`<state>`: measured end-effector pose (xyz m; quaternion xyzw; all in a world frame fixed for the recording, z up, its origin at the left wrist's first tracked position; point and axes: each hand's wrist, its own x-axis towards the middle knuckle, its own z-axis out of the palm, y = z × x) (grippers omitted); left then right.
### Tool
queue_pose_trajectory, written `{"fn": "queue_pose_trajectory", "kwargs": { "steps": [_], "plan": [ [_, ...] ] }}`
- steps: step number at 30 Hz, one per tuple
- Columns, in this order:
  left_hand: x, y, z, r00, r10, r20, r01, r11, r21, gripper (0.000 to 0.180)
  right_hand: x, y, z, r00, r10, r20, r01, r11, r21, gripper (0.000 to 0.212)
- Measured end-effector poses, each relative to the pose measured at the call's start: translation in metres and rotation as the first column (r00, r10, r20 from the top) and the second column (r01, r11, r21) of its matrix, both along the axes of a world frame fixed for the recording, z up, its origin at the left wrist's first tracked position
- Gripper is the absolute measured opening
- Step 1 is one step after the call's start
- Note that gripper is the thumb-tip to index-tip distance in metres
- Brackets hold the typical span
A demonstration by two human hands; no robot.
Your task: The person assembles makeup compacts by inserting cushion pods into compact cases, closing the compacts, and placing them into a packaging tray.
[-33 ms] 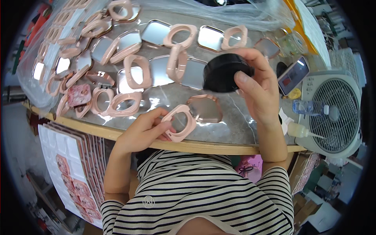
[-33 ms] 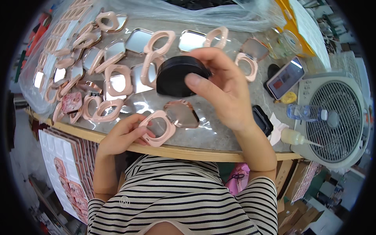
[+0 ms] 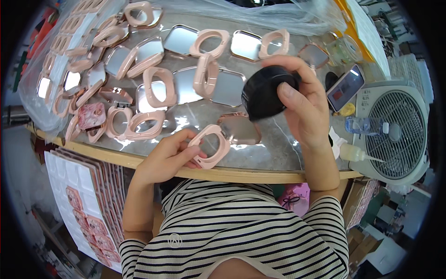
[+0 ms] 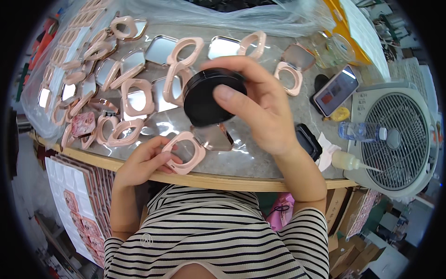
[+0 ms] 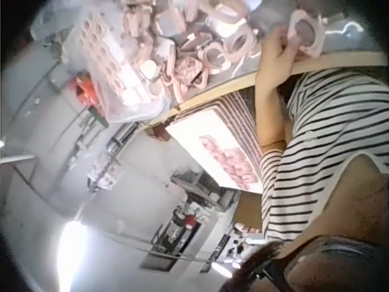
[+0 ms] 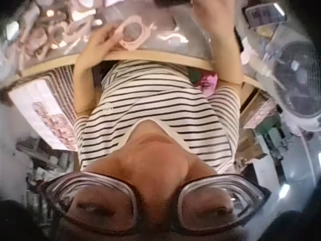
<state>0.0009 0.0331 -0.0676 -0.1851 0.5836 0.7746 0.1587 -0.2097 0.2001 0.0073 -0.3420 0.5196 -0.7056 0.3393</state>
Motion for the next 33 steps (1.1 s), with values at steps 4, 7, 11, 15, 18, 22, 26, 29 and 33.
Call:
{"fn": "queue_pose_trajectory", "kwargs": {
  "steps": [4,7,11,15,18,22,26,29,33],
  "plan": [
    [0.003,0.005,0.005,0.999,0.052,0.005,-0.052,0.991,0.126,0.025,0.017,-0.002,0.016,0.964,0.162,0.209,-0.191,0.974,0.125,0.042],
    [0.000,0.016,0.015,0.942,0.308,-0.136,-0.271,0.933,0.236,0.033,0.036,0.005,0.012,0.901,0.430,0.062,-0.434,0.882,0.187,0.056],
    [-0.018,0.023,0.019,0.834,0.468,-0.294,-0.369,0.867,0.334,0.043,0.034,0.008,0.008,0.878,0.477,-0.025,-0.454,0.850,0.269,0.039],
    [-0.035,0.026,0.026,0.763,0.525,-0.376,-0.484,0.851,0.205,0.057,0.028,-0.002,-0.003,0.941,0.175,-0.289,-0.126,0.976,0.180,0.016],
    [-0.040,0.032,0.026,0.713,0.592,-0.376,-0.515,0.806,0.292,0.063,0.021,-0.011,-0.013,0.983,-0.042,-0.177,0.082,0.970,0.227,0.016],
    [-0.042,0.035,0.011,0.734,0.588,-0.339,-0.457,0.798,0.393,0.063,0.010,-0.024,-0.032,0.886,-0.167,-0.432,0.230,0.968,0.098,0.015],
    [-0.051,0.036,0.011,0.760,0.578,-0.298,-0.413,0.783,0.464,0.061,0.013,-0.031,-0.039,0.828,-0.251,-0.501,0.304,0.952,0.025,0.015],
    [-0.054,0.038,0.008,0.747,0.578,-0.328,-0.396,0.783,0.479,0.061,0.014,-0.035,-0.039,0.723,-0.273,-0.635,0.371,0.928,0.024,0.014],
    [-0.058,0.041,0.004,0.759,0.564,-0.326,-0.392,0.795,0.463,0.063,0.011,-0.038,-0.047,0.679,-0.330,-0.656,0.390,0.919,-0.058,0.013]
  ]
}}
